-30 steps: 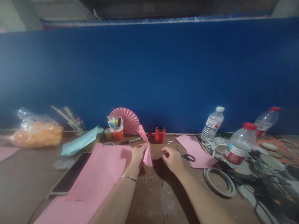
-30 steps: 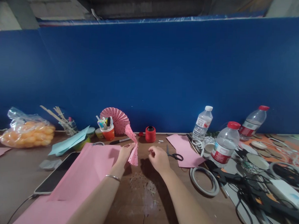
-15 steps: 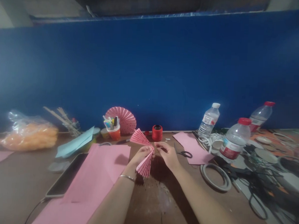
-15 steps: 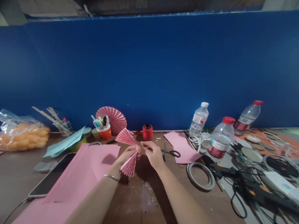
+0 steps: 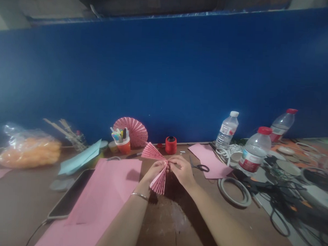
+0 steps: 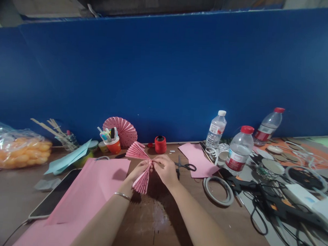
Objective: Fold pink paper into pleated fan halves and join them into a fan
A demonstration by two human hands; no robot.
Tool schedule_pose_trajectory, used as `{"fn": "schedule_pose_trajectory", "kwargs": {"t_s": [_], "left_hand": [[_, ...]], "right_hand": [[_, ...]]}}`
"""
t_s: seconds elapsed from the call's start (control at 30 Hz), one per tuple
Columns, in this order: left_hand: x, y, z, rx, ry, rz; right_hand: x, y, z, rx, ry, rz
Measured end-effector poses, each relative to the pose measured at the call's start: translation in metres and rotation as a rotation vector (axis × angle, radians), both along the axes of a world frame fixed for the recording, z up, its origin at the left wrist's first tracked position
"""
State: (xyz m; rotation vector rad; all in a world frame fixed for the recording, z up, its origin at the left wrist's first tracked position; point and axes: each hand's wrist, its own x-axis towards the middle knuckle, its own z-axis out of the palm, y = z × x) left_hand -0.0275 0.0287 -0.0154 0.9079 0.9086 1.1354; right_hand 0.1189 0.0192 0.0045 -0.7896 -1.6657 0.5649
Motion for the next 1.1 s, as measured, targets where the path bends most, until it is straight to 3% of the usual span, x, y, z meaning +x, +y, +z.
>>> {"fn": "schedule_pose_trajectory", "kwargs": {"t_s": [0.3, 0.53, 0.63, 0.83, 0.97, 1.1], "left_hand": [[0.007, -0.001, 0.008, 0.011, 0.023, 0.007], [0.008, 0.000, 0.009, 0.053, 0.055, 0.047], [0.009, -0.001, 0.010, 0.074, 0.075, 0.061], [0.011, -0.004, 0.015, 0.103, 0.132, 0.136], [0.012, -0.004, 0.017, 0.095, 0.157, 0.170], [0.014, -0.002, 0.013, 0.086, 0.152, 0.185]], "right_hand": [[0.001, -0.002, -0.003, 0.150, -0.116, -0.166], [0.001, -0.003, -0.003, 0.165, -0.157, -0.217], [0.001, -0.003, -0.003, 0.096, -0.131, -0.198], [0.000, -0.001, -0.008, -0.193, 0.033, -0.110], [0.000, 0.002, -0.008, -0.226, 0.083, -0.056], [0.001, 0.003, -0.008, -0.240, 0.053, -0.108]]}}
